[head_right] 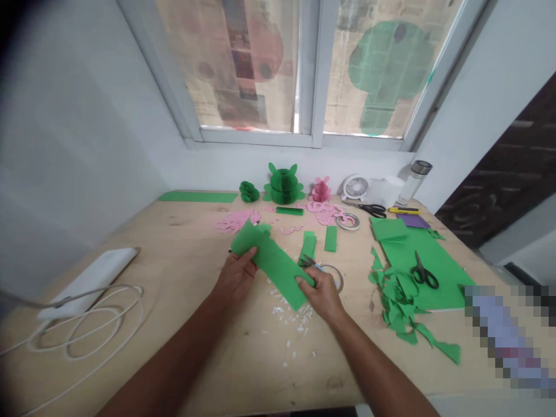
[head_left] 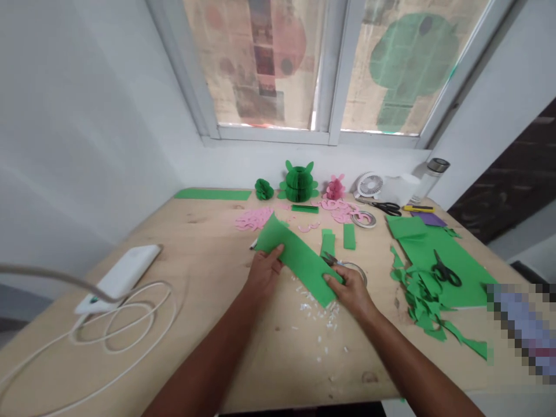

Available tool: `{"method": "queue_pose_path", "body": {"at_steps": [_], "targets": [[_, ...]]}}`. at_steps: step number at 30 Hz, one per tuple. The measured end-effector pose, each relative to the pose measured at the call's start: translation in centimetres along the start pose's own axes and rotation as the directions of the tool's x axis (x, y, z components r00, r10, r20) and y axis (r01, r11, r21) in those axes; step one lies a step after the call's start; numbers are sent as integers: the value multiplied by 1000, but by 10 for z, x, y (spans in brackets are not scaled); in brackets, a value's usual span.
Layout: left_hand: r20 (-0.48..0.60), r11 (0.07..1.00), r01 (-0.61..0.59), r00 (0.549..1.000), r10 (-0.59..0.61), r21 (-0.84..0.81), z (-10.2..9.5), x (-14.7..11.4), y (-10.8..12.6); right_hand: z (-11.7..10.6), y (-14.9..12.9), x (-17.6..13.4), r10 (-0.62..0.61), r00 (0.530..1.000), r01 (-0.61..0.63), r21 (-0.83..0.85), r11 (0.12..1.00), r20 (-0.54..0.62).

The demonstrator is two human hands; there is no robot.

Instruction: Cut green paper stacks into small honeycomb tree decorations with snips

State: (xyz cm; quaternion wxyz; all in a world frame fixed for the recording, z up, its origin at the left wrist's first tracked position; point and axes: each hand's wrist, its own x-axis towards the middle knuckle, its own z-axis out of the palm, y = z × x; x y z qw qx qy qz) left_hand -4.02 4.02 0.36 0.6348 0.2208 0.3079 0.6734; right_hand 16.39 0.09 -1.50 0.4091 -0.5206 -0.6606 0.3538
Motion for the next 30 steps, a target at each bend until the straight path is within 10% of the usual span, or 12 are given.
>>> {"method": "queue_pose_path", "body": {"at_steps": [8,11,15,17,24,30], "targets": [[31,992,-14,999,18,-124,-19,14,28,-14,-5,2,80,991,-62,163,985,-106],[40,989,-29,999,35,-145,-23,15,35,-23,-30,-21,117,983,-161,372,914,138],[55,988,-22,998,31,-151,-26,16,36,-13,-61,-84,-59,723,-447,530,721,689],[62,988,-22,998,32,-152,-26,16,35,0,-63,-110,-78,632,-544,514,663,771],[36,988,-65,997,71,-143,-26,16,41,3,-25,-81,93,813,-534,674,511,574],[15,983,-113,993,117,-146,-31,17,47,-7,-31,-47,76,944,-294,716,633,320]]}}
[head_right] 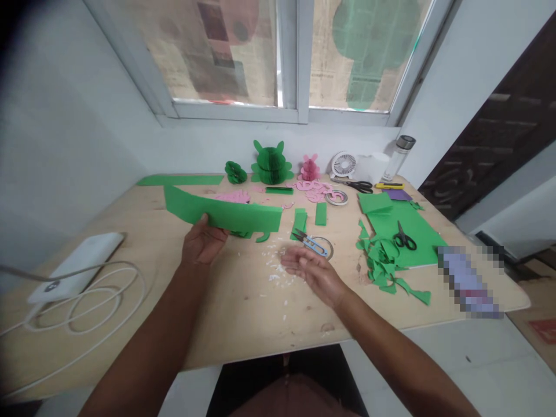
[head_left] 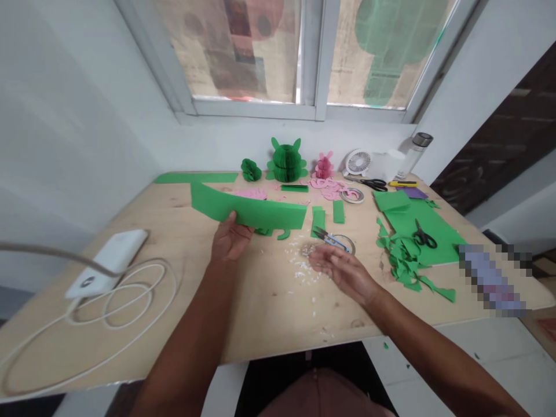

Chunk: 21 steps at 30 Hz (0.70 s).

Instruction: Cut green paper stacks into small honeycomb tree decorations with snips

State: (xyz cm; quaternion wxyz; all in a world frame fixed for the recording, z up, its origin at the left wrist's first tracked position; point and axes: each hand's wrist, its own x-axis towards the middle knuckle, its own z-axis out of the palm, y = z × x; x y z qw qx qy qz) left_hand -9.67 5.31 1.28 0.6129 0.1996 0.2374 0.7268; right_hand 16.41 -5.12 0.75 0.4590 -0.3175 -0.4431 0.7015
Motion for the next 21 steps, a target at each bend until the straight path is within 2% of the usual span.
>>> {"method": "queue_pose_path", "body": {"at_steps": [2,4,5,6,8,9,11,12,13,15,16,18,19,20,21], "targets": [[10,1000,-6,1000,7,-12,-3,1,2,20,7,-10,65,989,-70,35,997,132],[14,1000,-12,1000,12,-20,-6,3,4,39,18,-21,191,914,-223,49,974,358],[13,1000,-14,1000,14,-21,-7,3,4,43,23,-25,241,865,-281,28,959,440],[10,1000,-14,1000,14,-19,-8,4,4,44,25,-27,251,848,-286,3,958,466],[3,1000,-9,1000,9,-6,-8,4,3,35,25,-25,154,912,-132,-83,988,380],[0,1000,-5,1000,5,2,-8,4,2,27,21,-22,119,938,-53,-206,977,326],[-8,1000,4,1000,-4,12,-7,4,1,13,12,-17,-14,984,81,-375,924,179],[-12,1000,7,1000,-7,12,-6,4,1,11,8,-17,-99,987,144,-448,883,124],[-13,1000,11,1000,-11,10,-6,3,1,13,6,-19,-147,980,197,-538,819,135],[-8,1000,14,1000,-14,1,-6,4,2,26,9,-28,-214,934,355,-679,643,285],[1,1000,13,1000,-13,-8,-6,4,2,35,13,-34,-178,882,460,-713,529,437],[31,1000,10,999,-9,-27,-7,4,3,49,25,-41,-79,785,604,-730,319,615],[47,999,8,999,-7,-37,-8,4,3,51,30,-42,-30,749,649,-725,232,661],[60,999,8,998,-5,-47,-9,5,3,48,33,-40,15,733,670,-726,155,680],[69,999,12,998,-9,-53,-9,5,3,40,34,-37,50,736,670,-737,87,675]]}}
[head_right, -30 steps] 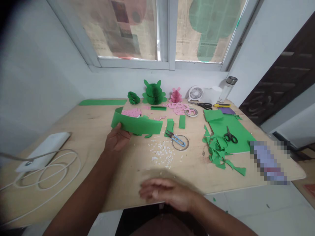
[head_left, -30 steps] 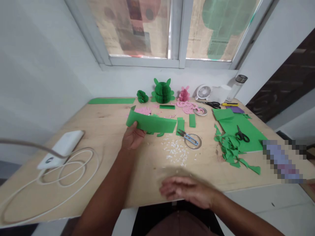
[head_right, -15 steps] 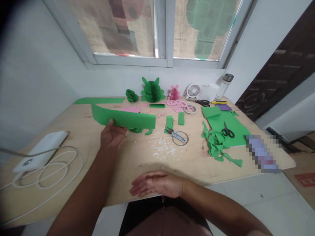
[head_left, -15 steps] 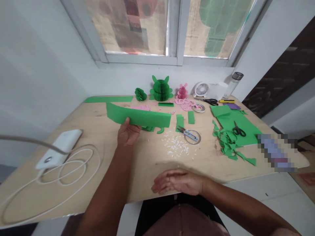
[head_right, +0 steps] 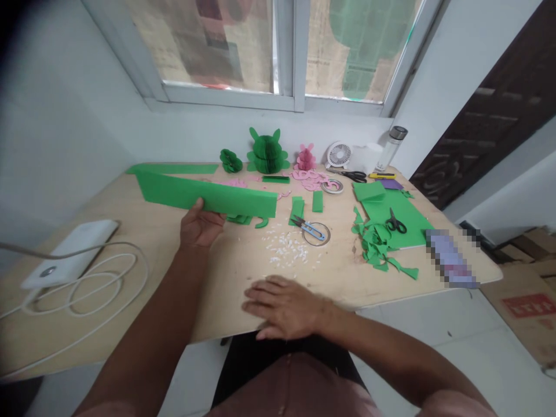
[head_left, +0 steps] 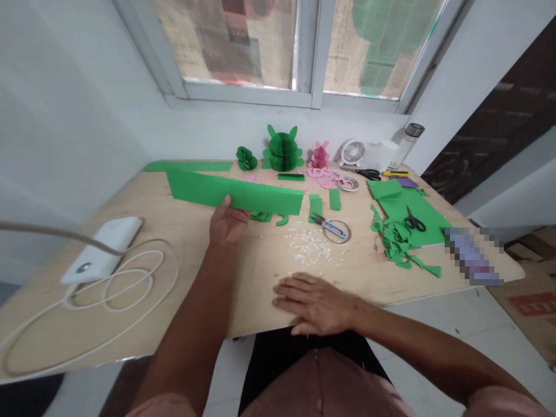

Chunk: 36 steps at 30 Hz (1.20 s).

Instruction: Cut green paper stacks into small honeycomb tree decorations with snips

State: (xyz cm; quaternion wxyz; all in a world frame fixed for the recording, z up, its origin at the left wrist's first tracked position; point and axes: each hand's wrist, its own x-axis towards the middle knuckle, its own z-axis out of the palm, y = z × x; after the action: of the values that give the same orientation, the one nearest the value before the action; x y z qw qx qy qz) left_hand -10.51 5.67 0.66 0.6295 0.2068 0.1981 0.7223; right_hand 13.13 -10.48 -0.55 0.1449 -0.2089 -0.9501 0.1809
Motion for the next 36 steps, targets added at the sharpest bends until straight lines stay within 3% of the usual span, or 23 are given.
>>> {"method": "queue_pose_path", "body": {"at_steps": [2,5,6,8,10,13,16,19,23,28,30,32,34,36], "targets": [[2,1000,11,1000,-11,-5,-1,1,-1,-7,24,-9,46,998,-41,-117,992,38],[-10,1000,19,1000,-19,-6,-3,2,-1,-24,51,-25,209,974,-223,-267,937,-83],[-10,1000,17,1000,-18,-10,-4,3,-1,-27,52,-26,222,968,-247,-291,924,-117],[2,1000,10,1000,-10,-24,-5,3,1,-26,43,-20,151,981,-182,-294,938,-125],[12,999,6,1000,-5,-37,-7,4,2,-13,26,-1,60,996,-77,-280,957,-70],[3,999,10,1000,-10,-34,-9,5,5,14,11,45,40,997,-58,-325,944,-62],[12,999,-20,1000,20,-34,-10,6,8,28,21,90,46,998,-59,-395,917,-43],[28,999,-39,999,40,-32,-11,7,9,25,43,108,123,989,-148,-447,882,-84],[50,999,-16,999,18,-36,-13,5,8,8,57,77,247,949,-311,-479,821,-194],[64,999,-28,998,30,-33,-15,6,6,-5,37,10,369,869,-491,-482,725,-330],[70,999,-40,997,42,-37,-15,6,6,-2,22,-4,315,916,-398,-484,779,-246],[72,998,-48,996,50,-38,-15,6,7,3,11,-10,205,973,-230,-455,860,-105],[74,998,-56,996,58,-35,-14,6,8,5,9,-14,134,991,-124,-403,907,-5],[78,997,-62,995,65,-40,-14,5,10,1,17,-16,159,987,-144,-377,915,7]]}}
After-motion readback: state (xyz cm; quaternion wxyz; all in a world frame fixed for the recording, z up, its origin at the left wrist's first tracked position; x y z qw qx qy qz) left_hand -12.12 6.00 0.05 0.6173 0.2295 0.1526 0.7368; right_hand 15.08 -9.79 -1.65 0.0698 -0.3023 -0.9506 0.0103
